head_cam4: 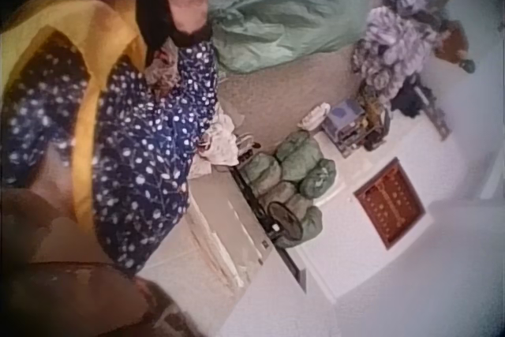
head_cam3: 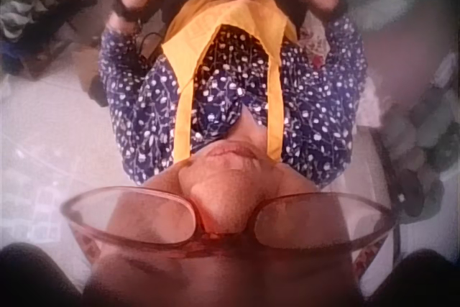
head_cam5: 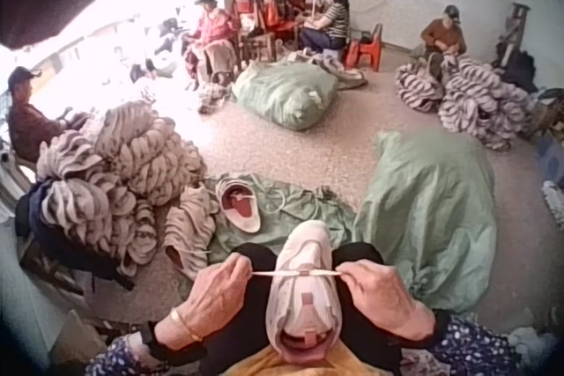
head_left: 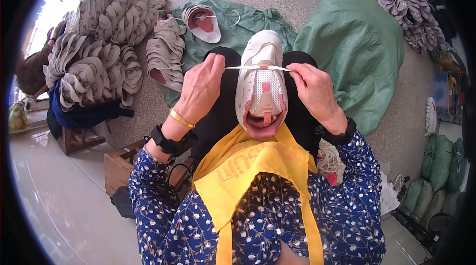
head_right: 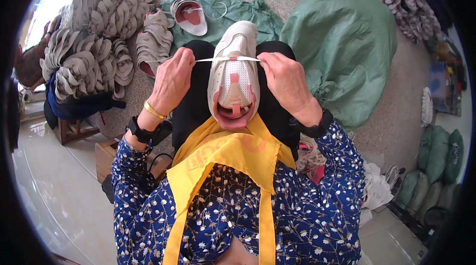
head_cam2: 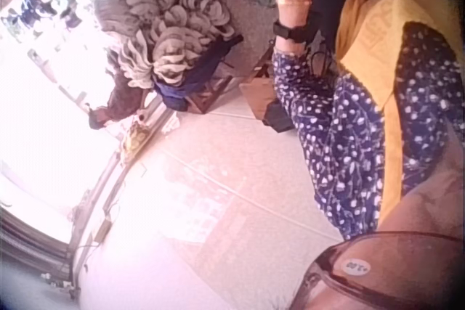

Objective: The person sits on the floor and laces a white sneaker with pink accents. They thread the white shoelaces through the eyelets, pull them tight, and tie a knot. The person then picks up a pink shoe insole and places it inside the shoe before continuing to adjust the laces.

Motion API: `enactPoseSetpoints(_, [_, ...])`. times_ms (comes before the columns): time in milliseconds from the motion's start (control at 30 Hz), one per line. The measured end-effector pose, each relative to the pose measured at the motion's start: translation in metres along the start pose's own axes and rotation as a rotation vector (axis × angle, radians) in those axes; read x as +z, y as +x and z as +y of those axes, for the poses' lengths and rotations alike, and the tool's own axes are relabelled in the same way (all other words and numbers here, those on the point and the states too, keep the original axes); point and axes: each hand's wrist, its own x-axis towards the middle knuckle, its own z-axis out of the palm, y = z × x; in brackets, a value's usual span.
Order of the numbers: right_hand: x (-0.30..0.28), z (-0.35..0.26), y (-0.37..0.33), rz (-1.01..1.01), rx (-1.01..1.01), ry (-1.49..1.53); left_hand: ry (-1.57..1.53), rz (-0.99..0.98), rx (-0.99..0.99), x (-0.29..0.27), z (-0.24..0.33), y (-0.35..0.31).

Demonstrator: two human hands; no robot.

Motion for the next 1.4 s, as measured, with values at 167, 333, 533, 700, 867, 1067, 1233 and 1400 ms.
enactPoseSetpoints(167, [-0.007, 0.004, -0.006, 0.005, 0.063, 0.045, -0.069, -0.031, 0.04, -0.011, -0.003, -0.004])
enactPoseSetpoints(333, [-0.021, 0.018, -0.021, 0.005, 0.151, 0.041, -0.012, -0.045, 0.075, -0.018, -0.01, -0.01])
enactPoseSetpoints(533, [-0.04, 0.05, -0.045, 0.048, 0.197, -0.073, 0.045, 0.061, -0.071, -0.029, -0.062, -0.035])
enactPoseSetpoints(700, [-0.052, 0.074, -0.069, 0.089, 0.351, -0.028, 0.392, 0.249, -0.315, -0.055, -0.154, -0.083])
enactPoseSetpoints(867, [-0.062, 0.119, -0.1, 0.167, 0.398, -0.027, 0.52, 0.456, -0.613, -0.097, -0.268, -0.18])
enactPoseSetpoints(1067, [-0.092, 0.19, -0.15, 0.24, 0.537, -0.064, 0.411, 0.549, -1.017, -0.118, -0.326, -0.25])
enactPoseSetpoints(1233, [-0.129, 0.239, -0.177, 0.273, 0.619, -0.147, 0.128, 0.7, -1.191, -0.134, -0.346, -0.278])
enactPoseSetpoints(1400, [-0.166, 0.274, -0.206, 0.291, 0.704, -0.13, -0.071, 0.781, -1.19, -0.145, -0.357, -0.274])
